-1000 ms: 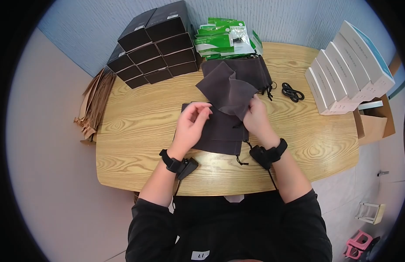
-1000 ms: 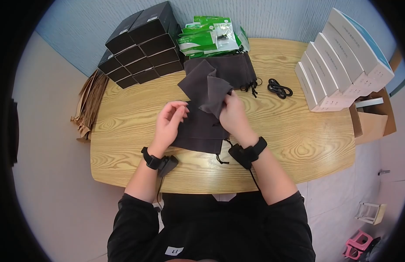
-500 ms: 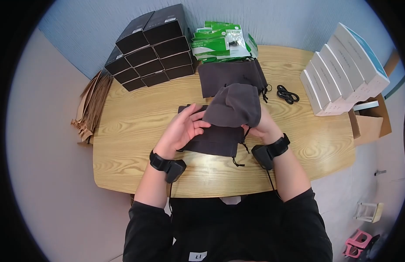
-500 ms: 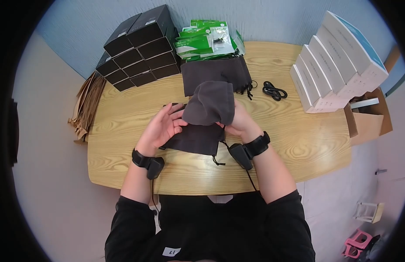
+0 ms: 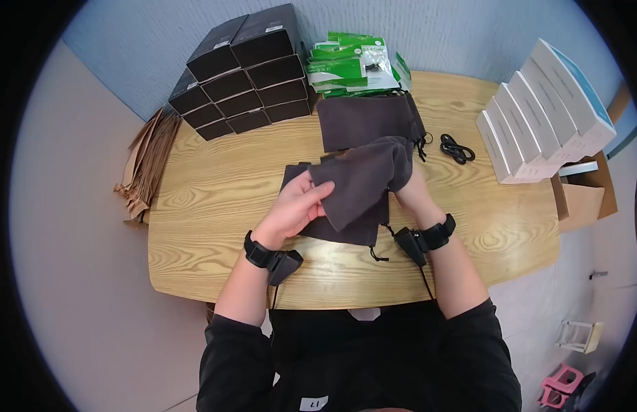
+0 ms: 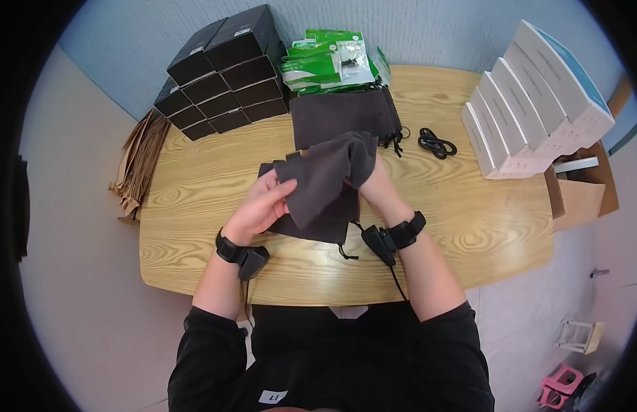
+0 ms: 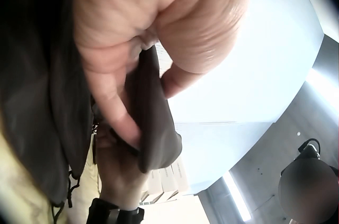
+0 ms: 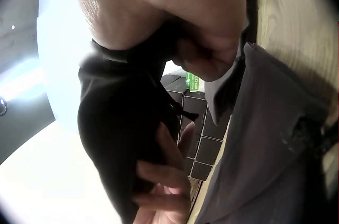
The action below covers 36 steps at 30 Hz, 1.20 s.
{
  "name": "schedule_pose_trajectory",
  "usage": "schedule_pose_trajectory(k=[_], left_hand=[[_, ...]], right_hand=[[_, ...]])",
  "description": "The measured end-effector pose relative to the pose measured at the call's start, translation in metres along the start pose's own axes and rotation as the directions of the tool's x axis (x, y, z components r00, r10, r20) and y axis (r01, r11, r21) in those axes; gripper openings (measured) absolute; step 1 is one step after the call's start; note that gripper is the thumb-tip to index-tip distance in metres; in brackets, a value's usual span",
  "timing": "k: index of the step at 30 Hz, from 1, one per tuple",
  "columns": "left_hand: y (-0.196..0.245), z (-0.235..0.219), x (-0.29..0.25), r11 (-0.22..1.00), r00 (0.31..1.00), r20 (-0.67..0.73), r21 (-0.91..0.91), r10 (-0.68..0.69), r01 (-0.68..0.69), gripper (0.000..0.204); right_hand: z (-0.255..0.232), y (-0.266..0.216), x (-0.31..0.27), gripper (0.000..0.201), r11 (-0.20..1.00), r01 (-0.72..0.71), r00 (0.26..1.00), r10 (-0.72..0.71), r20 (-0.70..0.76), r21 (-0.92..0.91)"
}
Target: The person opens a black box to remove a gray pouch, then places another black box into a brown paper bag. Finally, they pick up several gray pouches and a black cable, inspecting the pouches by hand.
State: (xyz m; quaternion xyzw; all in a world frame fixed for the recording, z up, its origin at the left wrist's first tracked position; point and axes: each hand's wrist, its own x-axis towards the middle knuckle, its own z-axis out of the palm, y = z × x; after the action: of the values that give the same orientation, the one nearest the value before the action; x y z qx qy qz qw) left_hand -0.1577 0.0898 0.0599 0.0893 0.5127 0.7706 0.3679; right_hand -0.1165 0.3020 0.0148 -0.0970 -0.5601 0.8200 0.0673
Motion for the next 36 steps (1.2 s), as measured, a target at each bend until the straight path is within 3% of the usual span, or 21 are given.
schedule_pose_trajectory(k=[2,4,5,7,9,10,12,14,15,16,19,20,21,22,24,26,29,31,32,34,36], left_hand=[[-0.012,-0.026,0.011,0.999,0.999,-0.032,0.036,0.021,-0.019,0.019],[-0.013,-0.03,0.014,0.997,0.997,-0.062,0.073,0.043,-0.039,0.017],[-0.009,-0.023,0.01,0.986,0.987,-0.128,0.146,0.1,-0.081,0.016],[-0.01,-0.018,0.009,0.968,0.969,-0.188,0.222,0.161,-0.118,0.016],[-0.019,-0.022,0.015,0.894,0.921,-0.147,0.336,0.361,-0.296,0.014],[-0.023,-0.028,0.019,0.893,0.921,-0.145,0.337,0.362,-0.298,0.014],[-0.027,-0.036,0.021,0.739,0.883,-0.11,0.6,0.457,-0.308,0.013],[-0.028,-0.034,0.021,0.75,0.875,-0.117,0.575,0.47,-0.326,0.013],[-0.027,-0.031,0.02,0.759,0.866,-0.123,0.551,0.485,-0.347,0.013],[-0.026,-0.03,0.02,0.758,0.866,-0.122,0.552,0.485,-0.347,0.013],[-0.025,-0.026,0.019,0.777,0.866,-0.128,0.517,0.483,-0.358,0.015],[-0.023,-0.021,0.018,0.866,0.906,-0.165,0.4,0.391,-0.3,0.016],[-0.02,-0.017,0.016,0.933,0.938,-0.189,0.274,0.291,-0.234,0.017],[-0.015,-0.012,0.013,0.933,0.938,-0.19,0.274,0.291,-0.234,0.017],[-0.003,0.0,0.006,1.0,0.986,-0.165,-0.017,0.006,-0.009,0.022],[-0.011,-0.014,0.009,0.994,0.993,-0.113,0.101,0.039,-0.028,0.022],[-0.019,-0.015,0.008,0.94,0.992,-0.065,0.333,0.106,-0.079,0.02],[-0.017,-0.012,0.006,0.891,0.986,-0.073,0.442,0.148,-0.101,0.019],[-0.017,-0.012,0.006,0.868,0.986,-0.046,0.483,0.162,-0.12,0.017],[-0.017,-0.016,0.007,0.842,0.984,-0.02,0.52,0.177,-0.141,0.016],[-0.023,-0.024,0.011,0.82,0.976,-0.046,0.551,0.212,-0.152,0.016]], right_hand=[[-0.006,-0.002,0.001,0.035,0.998,-0.051,0.998,0.05,-0.024,-0.038],[-0.01,-0.005,0.002,0.034,0.828,0.298,0.95,-0.205,0.237,-0.475],[-0.012,-0.006,0.003,0.034,0.828,0.298,0.95,-0.206,0.236,-0.475],[-0.015,-0.004,0.007,0.033,0.777,0.389,0.88,-0.154,0.45,-0.495],[-0.011,-0.006,0.003,0.029,0.777,0.404,0.875,-0.174,0.452,-0.483],[-0.009,-0.008,0.002,0.026,0.776,0.418,0.87,-0.192,0.455,-0.473],[-0.003,-0.012,0.0,0.024,0.753,0.433,0.87,-0.206,0.448,-0.495],[-0.003,-0.013,0.001,0.023,0.732,0.445,0.87,-0.217,0.442,-0.516],[-0.005,-0.013,0.003,0.022,0.83,0.186,0.951,-0.017,0.31,-0.525],[-0.007,-0.013,0.003,0.021,0.865,-0.088,0.963,0.201,0.18,-0.495],[0.0,-0.024,-0.004,0.025,0.828,-0.126,0.971,0.216,0.102,-0.547],[0.0,-0.021,-0.006,0.025,0.827,-0.126,0.971,0.216,0.102,-0.547],[-0.001,-0.015,-0.007,0.027,0.788,0.221,0.961,-0.073,0.268,-0.575],[-0.001,-0.012,-0.008,0.029,0.646,0.539,0.837,-0.334,0.435,-0.541],[0.003,-0.017,-0.005,0.031,0.61,0.562,0.819,-0.318,0.477,-0.559],[0.006,-0.017,-0.003,0.033,0.573,0.584,0.802,-0.302,0.515,-0.574],[0.003,-0.012,0.0,0.032,0.653,0.482,0.864,-0.244,0.44,-0.584],[0.0,-0.013,0.003,0.037,0.623,0.424,0.874,-0.091,0.477,-0.658],[0.002,-0.015,0.002,0.037,0.623,0.423,0.874,-0.09,0.477,-0.658],[0.01,-0.02,0.001,0.016,0.336,0.657,0.754,-0.279,0.595,-0.675],[0.008,-0.012,0.003,0.015,0.375,0.662,0.75,-0.33,0.573,-0.65]])
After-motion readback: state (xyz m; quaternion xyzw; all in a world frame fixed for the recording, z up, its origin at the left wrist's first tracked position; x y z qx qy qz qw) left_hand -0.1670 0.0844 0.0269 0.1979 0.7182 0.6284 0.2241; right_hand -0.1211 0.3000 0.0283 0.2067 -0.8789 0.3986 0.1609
